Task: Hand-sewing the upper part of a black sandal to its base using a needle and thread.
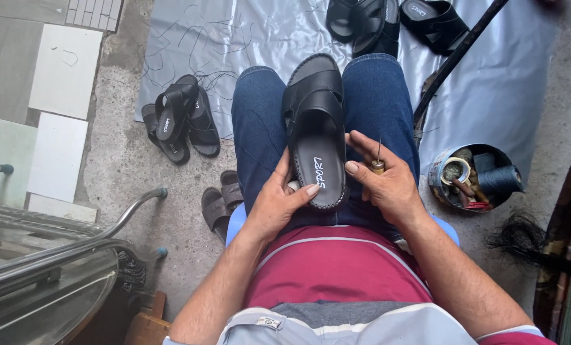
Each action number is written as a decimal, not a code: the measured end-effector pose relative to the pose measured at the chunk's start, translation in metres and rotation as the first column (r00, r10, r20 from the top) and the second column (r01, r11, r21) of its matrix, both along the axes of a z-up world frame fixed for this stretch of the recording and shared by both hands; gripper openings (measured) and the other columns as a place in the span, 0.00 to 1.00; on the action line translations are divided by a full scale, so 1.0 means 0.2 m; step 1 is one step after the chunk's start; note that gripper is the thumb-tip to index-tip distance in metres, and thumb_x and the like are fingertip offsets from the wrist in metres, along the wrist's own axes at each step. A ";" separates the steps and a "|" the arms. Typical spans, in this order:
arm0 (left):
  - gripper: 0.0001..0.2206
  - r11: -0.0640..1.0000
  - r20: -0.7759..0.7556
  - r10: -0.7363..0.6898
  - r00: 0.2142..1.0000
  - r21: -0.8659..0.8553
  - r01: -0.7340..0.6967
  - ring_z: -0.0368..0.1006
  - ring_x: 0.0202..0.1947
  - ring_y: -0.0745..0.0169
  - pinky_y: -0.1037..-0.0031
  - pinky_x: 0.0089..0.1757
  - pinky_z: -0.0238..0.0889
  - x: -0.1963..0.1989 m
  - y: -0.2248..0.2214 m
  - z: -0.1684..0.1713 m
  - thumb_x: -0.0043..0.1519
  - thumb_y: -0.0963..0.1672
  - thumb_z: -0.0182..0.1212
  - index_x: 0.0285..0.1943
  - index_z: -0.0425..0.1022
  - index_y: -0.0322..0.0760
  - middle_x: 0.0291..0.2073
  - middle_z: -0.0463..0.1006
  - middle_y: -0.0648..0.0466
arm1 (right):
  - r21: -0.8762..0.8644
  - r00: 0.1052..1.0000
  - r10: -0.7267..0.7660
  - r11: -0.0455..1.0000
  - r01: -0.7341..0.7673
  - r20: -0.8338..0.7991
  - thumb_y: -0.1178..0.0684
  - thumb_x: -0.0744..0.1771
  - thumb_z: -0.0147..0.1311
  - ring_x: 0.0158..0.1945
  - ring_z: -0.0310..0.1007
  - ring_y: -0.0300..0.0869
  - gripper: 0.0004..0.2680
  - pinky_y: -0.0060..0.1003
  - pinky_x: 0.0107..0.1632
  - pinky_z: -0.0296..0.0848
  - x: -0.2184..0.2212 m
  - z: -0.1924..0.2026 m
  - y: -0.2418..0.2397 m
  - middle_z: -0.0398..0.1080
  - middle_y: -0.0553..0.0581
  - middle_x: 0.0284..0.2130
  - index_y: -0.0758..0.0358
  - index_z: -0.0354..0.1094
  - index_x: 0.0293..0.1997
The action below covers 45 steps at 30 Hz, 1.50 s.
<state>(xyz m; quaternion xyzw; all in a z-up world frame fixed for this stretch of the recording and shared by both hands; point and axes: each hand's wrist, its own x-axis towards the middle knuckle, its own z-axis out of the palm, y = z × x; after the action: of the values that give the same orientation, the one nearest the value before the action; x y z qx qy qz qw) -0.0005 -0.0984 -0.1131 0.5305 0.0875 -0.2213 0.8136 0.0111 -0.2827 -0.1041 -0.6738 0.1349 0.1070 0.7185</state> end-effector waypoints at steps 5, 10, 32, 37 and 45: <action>0.42 0.974 0.039 -0.022 0.999 0.228 0.013 0.63 0.52 0.42 0.65 0.47 0.66 -0.02 0.00 0.04 0.51 0.38 0.61 0.69 0.32 0.35 0.59 0.51 0.31 | -0.013 1.000 -0.013 1.000 0.013 -0.018 0.57 0.60 0.56 0.11 0.60 0.31 0.17 0.18 0.10 0.57 -0.01 -0.03 0.00 0.69 0.61 0.44 0.58 0.62 0.54; 0.42 0.959 0.099 -0.033 0.995 0.283 0.004 0.62 0.52 0.37 0.66 0.45 0.68 -0.04 -0.02 0.13 0.51 0.38 0.61 0.68 0.31 0.34 0.59 0.49 0.30 | 0.005 1.000 -0.007 1.000 0.007 -0.027 0.58 0.60 0.55 0.11 0.61 0.33 0.17 0.19 0.09 0.56 -0.02 -0.08 -0.01 0.70 0.61 0.42 0.61 0.62 0.54; 0.35 0.980 0.359 0.177 0.916 -0.153 -0.130 0.58 0.57 0.58 0.72 0.53 0.61 0.12 0.15 0.02 0.56 0.35 0.55 0.70 0.39 0.44 0.63 0.55 0.45 | -0.454 0.870 0.476 0.751 -0.479 -0.130 0.56 0.57 0.58 0.53 0.65 0.61 0.11 0.53 0.53 0.62 -0.01 0.46 -0.10 0.70 0.68 0.46 0.65 0.74 0.39; 0.35 0.986 0.413 0.086 0.907 -0.168 -0.018 0.47 0.65 0.62 0.74 0.62 0.43 0.16 0.15 0.06 0.56 0.40 0.56 0.69 0.37 0.39 0.67 0.47 0.50 | -0.404 0.966 0.199 0.907 -0.117 0.165 0.58 0.60 0.52 0.43 0.61 0.35 0.13 0.27 0.40 0.59 0.13 0.40 -0.08 0.67 0.56 0.48 0.61 0.65 0.47; 0.36 0.970 0.389 0.038 0.920 -0.236 0.060 0.45 0.65 0.57 0.72 0.58 0.43 0.16 -0.02 0.06 0.56 0.43 0.56 0.69 0.35 0.40 0.65 0.46 0.42 | -0.235 0.999 -0.046 0.971 0.050 0.024 0.52 0.56 0.58 0.13 0.53 0.32 0.22 0.27 0.15 0.53 0.18 0.24 0.05 0.61 0.53 0.13 0.62 0.61 0.54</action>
<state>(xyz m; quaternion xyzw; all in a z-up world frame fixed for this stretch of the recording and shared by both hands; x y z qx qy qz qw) 0.0315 -0.1021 -0.1012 0.4606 -0.1073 -0.1249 0.8722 0.0466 -0.2731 -0.0562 -0.7519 0.1561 0.0666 0.6370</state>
